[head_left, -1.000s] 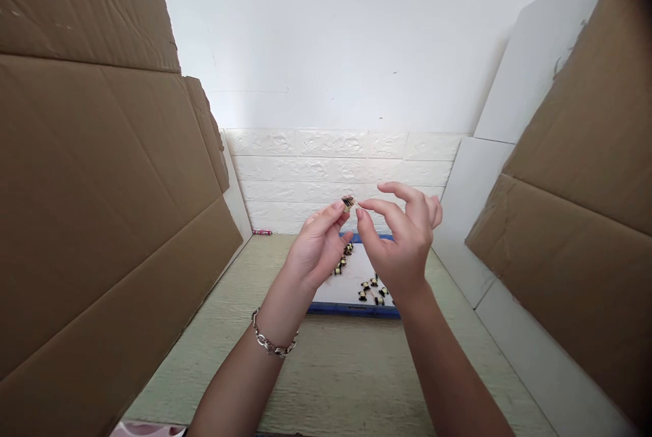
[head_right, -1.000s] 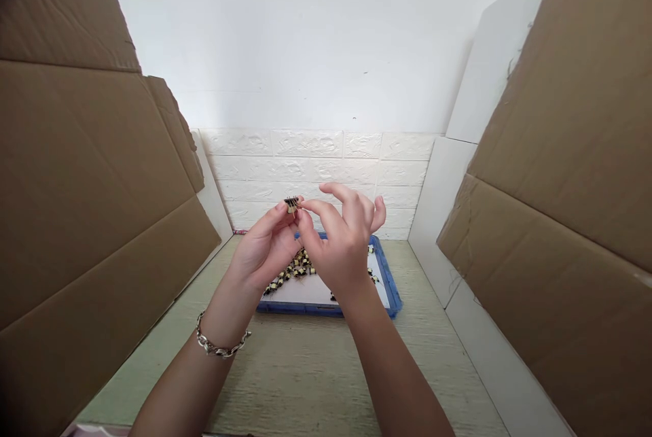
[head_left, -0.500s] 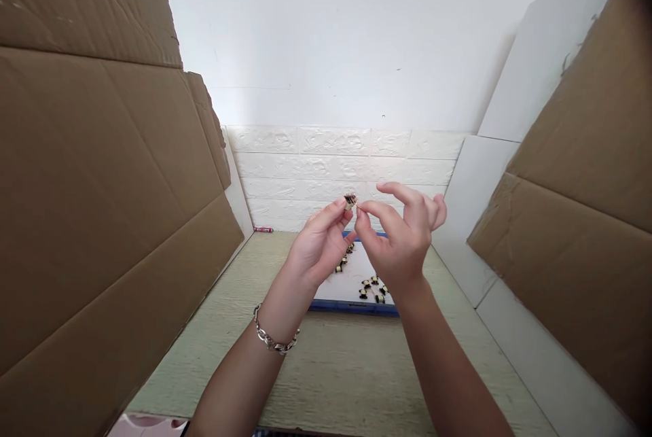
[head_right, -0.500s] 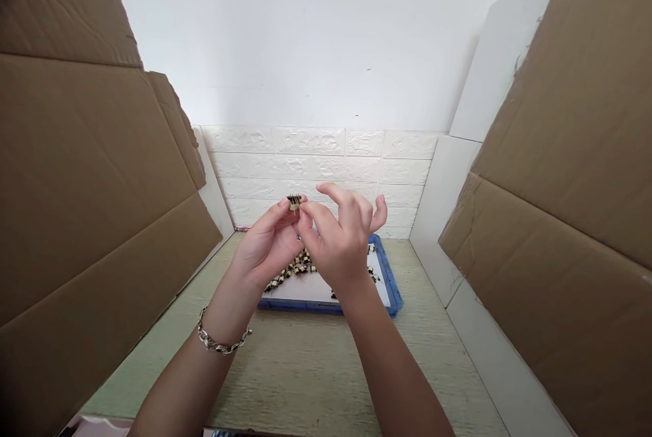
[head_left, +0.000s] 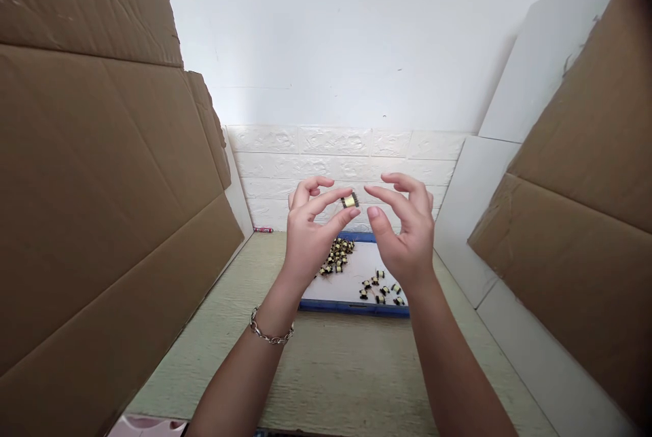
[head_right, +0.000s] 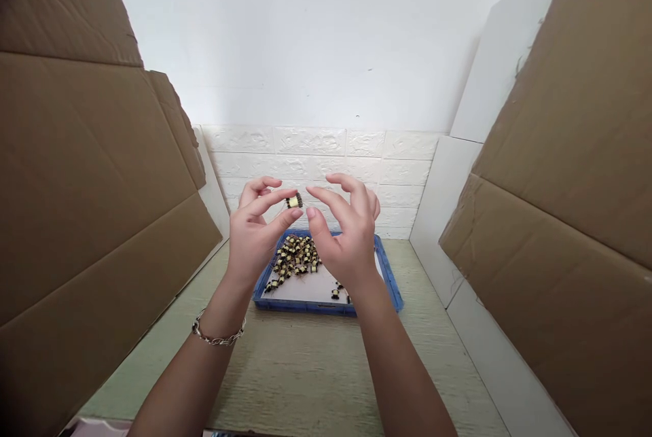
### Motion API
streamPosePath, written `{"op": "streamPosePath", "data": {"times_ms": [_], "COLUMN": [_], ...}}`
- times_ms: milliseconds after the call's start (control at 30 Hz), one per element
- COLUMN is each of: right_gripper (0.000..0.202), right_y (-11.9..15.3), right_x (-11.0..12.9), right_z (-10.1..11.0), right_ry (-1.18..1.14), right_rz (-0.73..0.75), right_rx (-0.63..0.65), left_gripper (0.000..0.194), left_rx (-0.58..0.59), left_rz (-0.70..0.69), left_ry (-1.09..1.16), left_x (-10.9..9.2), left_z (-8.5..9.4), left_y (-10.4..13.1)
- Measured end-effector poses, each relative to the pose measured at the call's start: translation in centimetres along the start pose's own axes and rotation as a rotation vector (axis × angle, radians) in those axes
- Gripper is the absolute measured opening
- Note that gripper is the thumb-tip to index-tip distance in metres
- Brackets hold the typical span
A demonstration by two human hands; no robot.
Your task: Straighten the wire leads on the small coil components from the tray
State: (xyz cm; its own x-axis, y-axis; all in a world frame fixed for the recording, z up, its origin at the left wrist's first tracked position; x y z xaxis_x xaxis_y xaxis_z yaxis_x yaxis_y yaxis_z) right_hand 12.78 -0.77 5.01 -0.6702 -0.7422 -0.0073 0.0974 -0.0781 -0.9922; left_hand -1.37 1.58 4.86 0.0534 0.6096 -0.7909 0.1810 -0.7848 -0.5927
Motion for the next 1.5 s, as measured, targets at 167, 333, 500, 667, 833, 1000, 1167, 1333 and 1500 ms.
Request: {"op": "streamPosePath", "data": {"times_ms": [167, 333, 500, 667, 833, 1000, 1167, 1333, 1500], "right_gripper": [0.022, 0.020, 0.015, 0.012, 0.015, 0.020, 0.021, 0.024, 0.022], "right_y": [0.0, -0.1, 0.1, 0.5, 1.5, 3.4, 4.5, 5.3, 5.6], "right_x": [-0.4, -0.5, -0.8, -2.4, -4.1, -4.0, -4.1, -4.3, -4.3], "right_z": [-0.5, -0.3, -0.4, -1.2, -3.1, -5.0, -6.4, -7.1, -7.4], "right_ry": [-0.135, -0.183, -0.273, -0.511, -1.096, -1.441, -1.552, -1.538, -1.499], "right_rz": [-0.038, -0.047, -0.100, -0.213, -0.555, -0.866, -0.915, -0.933, -0.966], "right_rx": [0.078, 0.087, 0.050, 0.020, 0.107, 0.352, 0.468, 0.596, 0.633], "left_gripper": [0.024, 0.024, 0.024, 0.034, 0.050, 0.047, 0.039, 0.031, 0.026], "left_rx": [0.056, 0.110, 0.160, 0.292, 0.493, 0.605, 0.619, 0.608, 0.601], "left_rz": [0.043, 0.083, 0.122, 0.100, 0.035, -0.118, -0.218, -0.241, -0.261], "left_ry": [0.068, 0.081, 0.076, 0.130, 0.187, -0.328, -0.649, -0.764, -0.822], "left_x": [0.2, 0.8, 1.4, 1.6, 1.3, 0.5, -0.1, 0.1, 0.5], "left_z": [-0.3, -0.4, -0.7, -1.1, -0.8, -0.8, -1.0, -1.3, -1.5], "left_y": [0.0, 0.0, 0.1, -0.1, -0.4, 0.0, 0.7, 0.8, 0.8]}}
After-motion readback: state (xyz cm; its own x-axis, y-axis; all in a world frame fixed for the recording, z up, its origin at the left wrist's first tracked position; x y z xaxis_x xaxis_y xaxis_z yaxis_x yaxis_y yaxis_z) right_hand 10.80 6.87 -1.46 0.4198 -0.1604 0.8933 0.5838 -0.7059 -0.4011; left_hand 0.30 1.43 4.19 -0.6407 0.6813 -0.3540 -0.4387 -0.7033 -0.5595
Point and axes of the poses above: each hand's wrist, its own y-axis away from the middle knuckle, its own z-axis out of the back of the hand, x = y × z, the point moved 5 cm from there along -y, towards the middle knuckle, and after that the axes turned 14 degrees about z, right-handed, at the moved point
